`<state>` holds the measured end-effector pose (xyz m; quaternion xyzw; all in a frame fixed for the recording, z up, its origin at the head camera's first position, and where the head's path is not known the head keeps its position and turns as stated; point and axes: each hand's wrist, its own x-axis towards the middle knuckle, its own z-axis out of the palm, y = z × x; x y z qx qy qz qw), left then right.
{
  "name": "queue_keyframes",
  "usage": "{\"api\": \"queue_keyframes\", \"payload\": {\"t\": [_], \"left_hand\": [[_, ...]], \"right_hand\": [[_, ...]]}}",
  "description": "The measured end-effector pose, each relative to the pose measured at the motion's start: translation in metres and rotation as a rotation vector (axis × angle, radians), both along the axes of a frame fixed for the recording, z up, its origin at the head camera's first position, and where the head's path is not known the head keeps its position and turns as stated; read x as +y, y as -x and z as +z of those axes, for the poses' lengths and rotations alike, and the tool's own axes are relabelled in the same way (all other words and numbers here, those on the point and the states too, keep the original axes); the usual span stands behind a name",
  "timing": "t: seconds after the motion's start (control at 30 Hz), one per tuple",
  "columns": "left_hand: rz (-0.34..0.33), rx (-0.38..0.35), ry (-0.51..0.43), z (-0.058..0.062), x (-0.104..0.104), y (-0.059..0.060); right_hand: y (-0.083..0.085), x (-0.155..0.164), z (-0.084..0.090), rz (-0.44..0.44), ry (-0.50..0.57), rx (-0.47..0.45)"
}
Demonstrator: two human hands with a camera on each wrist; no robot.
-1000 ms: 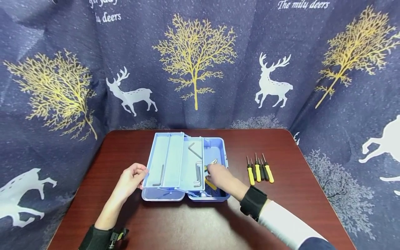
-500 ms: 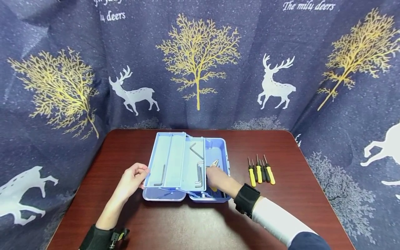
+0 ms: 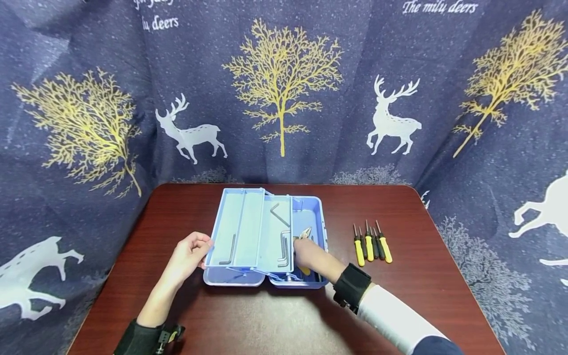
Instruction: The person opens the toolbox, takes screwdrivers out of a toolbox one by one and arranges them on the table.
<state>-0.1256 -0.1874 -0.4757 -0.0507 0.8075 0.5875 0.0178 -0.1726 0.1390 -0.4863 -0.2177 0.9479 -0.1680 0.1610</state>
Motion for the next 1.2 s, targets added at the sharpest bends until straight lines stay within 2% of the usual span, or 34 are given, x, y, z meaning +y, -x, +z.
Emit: {"api": "queue_keyframes", "payload": {"t": [0.17,0.3,0.4,0.57,0.8,1.0,1.2], "left_hand": [[0.002,-0.002,0.001,-0.001,-0.001,0.0],[0.001,-0.007,-0.007,-0.002,-0.002,0.0],[-0.001,-0.007,-0.006,-0.002,-0.003,0.0],[-0.001,-0.003,-0.004,-0.001,-0.005,0.001],[-0.001,-0.006,-0.004,0.001,-0.006,0.0],[0.006,-0.012,0.0,0.0,-0.007,0.0],[0.004,-0.012,0.004,0.0,-0.008,-0.001]], "right_hand": [[0.005,0.008,0.012,-0.003,-0.003,0.013],[0.011,0.018,0.022,-0.032,0.02,-0.018],[0.015,0.026,0.03,-0.068,0.03,-0.04],[0.02,0.041,0.04,-0.113,0.021,-0.014],[0.016,0.07,0.053,-0.212,0.002,-0.04],[0.016,0.113,0.054,-0.253,-0.017,-0.035],[0.022,0.168,0.037,-0.336,0.002,-0.082]]}}
